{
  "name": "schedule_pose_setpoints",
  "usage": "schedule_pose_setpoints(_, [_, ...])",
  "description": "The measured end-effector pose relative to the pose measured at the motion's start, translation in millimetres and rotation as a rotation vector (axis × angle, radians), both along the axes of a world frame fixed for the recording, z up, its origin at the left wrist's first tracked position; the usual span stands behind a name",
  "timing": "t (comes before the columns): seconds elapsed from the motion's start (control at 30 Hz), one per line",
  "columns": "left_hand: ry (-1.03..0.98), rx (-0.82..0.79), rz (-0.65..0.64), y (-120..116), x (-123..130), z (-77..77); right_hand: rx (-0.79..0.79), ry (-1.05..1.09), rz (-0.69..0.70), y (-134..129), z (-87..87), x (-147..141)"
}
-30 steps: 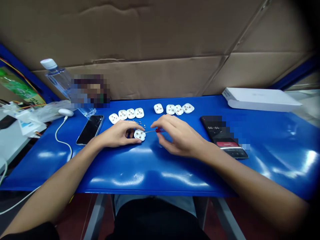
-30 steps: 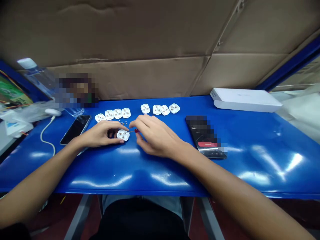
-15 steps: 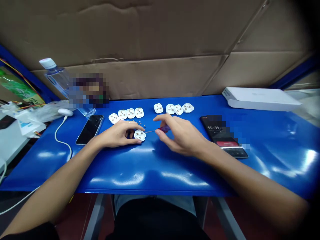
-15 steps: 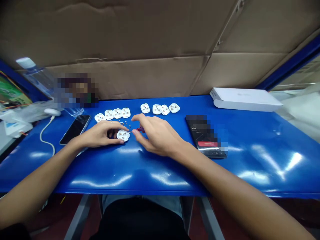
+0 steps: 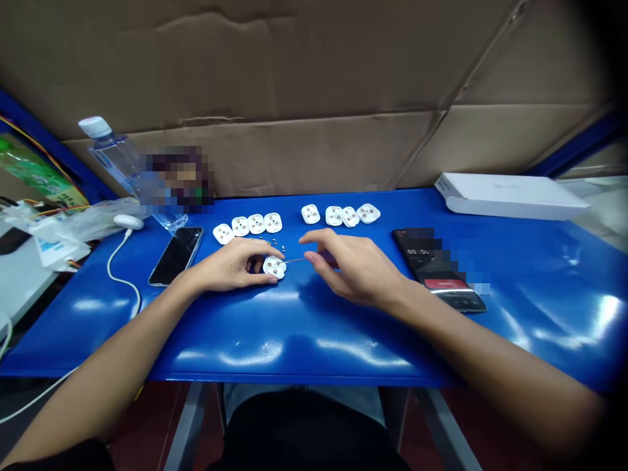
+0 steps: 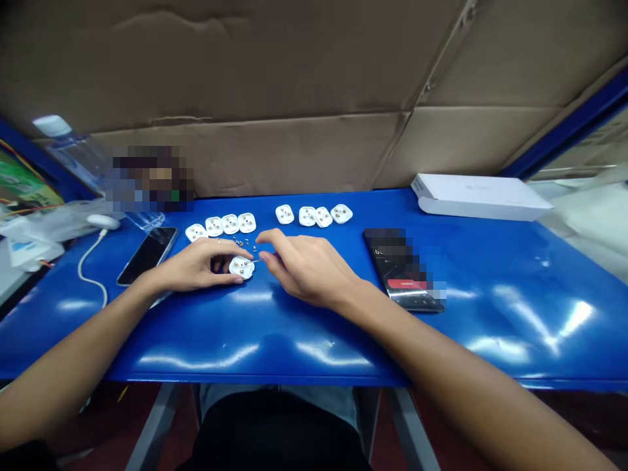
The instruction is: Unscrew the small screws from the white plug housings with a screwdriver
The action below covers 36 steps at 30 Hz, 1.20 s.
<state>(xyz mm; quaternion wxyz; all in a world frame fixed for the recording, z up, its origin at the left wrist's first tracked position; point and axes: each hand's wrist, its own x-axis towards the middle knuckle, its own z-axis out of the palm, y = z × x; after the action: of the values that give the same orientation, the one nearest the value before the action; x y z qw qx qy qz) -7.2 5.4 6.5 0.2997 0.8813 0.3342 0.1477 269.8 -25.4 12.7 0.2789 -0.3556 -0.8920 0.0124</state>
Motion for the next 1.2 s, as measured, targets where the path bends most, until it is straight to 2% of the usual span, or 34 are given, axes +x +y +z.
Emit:
schedule_pose_setpoints(0.17, [0.005,0.000,-0.002,-0.3,0.3,0.1,0.041,0.062,0.097,0.7,-0.6,0.3])
schedule_pose_setpoints(0.37, [0.008,-0.013,-0.004,-1.1,0.9,1.9,-0.041,-0.008,-0.037,0.4,0.8,1.0])
schedule_pose_setpoints(0.57, [0.005,-0.007,-0.006,-0.9,0.4,0.9,-0.020,0.064,0.054,-0.8,-0.5,0.5])
schedule_pose_setpoints(0.77, [-0.012,-0.028,0.003,-1.3,0.5,0.3,-0.024,-0.015,-0.053,0.7,-2.3,0.4])
schedule_pose_setpoints(1.0, [-0.001,-0.007,-0.008,-1.2,0.9,1.0,0.002,0.050,0.076,-0.8,-0.1,-0.1])
schedule_pose_setpoints(1.2, [-0.002,-0.008,-0.001,-2.2,0.7,1.6,-0.010,-0.001,-0.006,-0.1,-0.6,1.2])
